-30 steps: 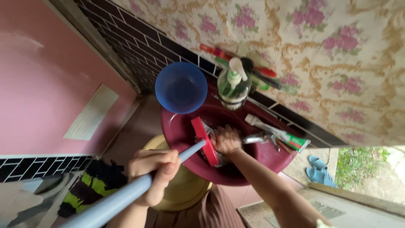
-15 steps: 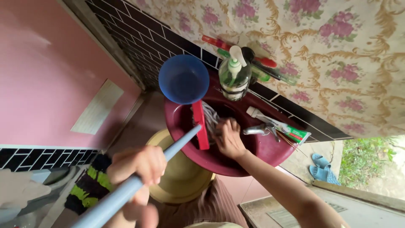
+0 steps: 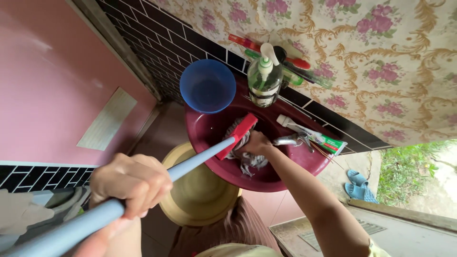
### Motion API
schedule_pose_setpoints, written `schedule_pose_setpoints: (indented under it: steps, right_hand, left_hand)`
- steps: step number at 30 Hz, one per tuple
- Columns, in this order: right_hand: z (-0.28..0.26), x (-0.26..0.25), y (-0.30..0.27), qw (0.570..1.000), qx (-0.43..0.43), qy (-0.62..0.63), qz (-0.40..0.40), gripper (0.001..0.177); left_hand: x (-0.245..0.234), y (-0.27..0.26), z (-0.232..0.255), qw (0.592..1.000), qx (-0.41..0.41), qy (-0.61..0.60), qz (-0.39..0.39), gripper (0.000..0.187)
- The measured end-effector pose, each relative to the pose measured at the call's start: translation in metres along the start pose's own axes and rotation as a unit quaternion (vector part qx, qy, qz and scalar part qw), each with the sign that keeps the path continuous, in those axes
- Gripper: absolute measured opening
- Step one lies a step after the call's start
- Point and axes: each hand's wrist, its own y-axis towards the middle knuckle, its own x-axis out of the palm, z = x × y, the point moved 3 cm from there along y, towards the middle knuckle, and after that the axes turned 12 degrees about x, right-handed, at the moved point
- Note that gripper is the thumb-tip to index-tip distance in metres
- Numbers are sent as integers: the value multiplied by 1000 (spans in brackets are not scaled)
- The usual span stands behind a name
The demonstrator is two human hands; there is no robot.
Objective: Sweeping the floor with a broom and then rinsing a mop in a sink.
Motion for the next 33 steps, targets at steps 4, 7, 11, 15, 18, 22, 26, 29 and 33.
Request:
schedule_pose_setpoints:
  steps: [4, 7, 11, 15, 18, 22, 26, 29, 33]
  right_hand:
    - [18, 22, -9, 992, 40, 28, 113, 85]
    - [31, 27, -26, 980, 34, -23, 197, 81]
    - [45, 12, -51, 993, -71, 29, 86, 78]
    - [27, -17, -79, 974, -191, 113, 35, 75]
    - [26, -27, -85, 968, -202, 127, 79, 67]
    - [48, -19, -81, 997, -71, 7, 8, 34]
    - [7, -24, -86, 979, -162, -28, 123, 57]
    - [-15, -21, -50, 981, -166, -37, 97, 81]
    - [19, 20, 2, 991, -107, -82, -1, 75]
  left_hand:
    - [3, -6, 12, 994, 97, 19, -38, 68]
    - [-4, -35, 28, 974, 119, 56, 184, 63]
    - [-26, -48, 51, 982, 38, 35, 181, 54]
    - [-33, -28, 59, 997, 42, 10, -64, 59]
    - [-56, -24, 73, 996, 93, -9, -16, 57]
    - [-72, -8, 83, 981, 26, 10, -190, 51]
    - [-80, 1, 72, 941, -68, -24, -331, 49]
    - [-92, -22, 51, 976, -101, -41, -188, 56]
    - [-72, -23, 34, 990, -57, -22, -128, 70]
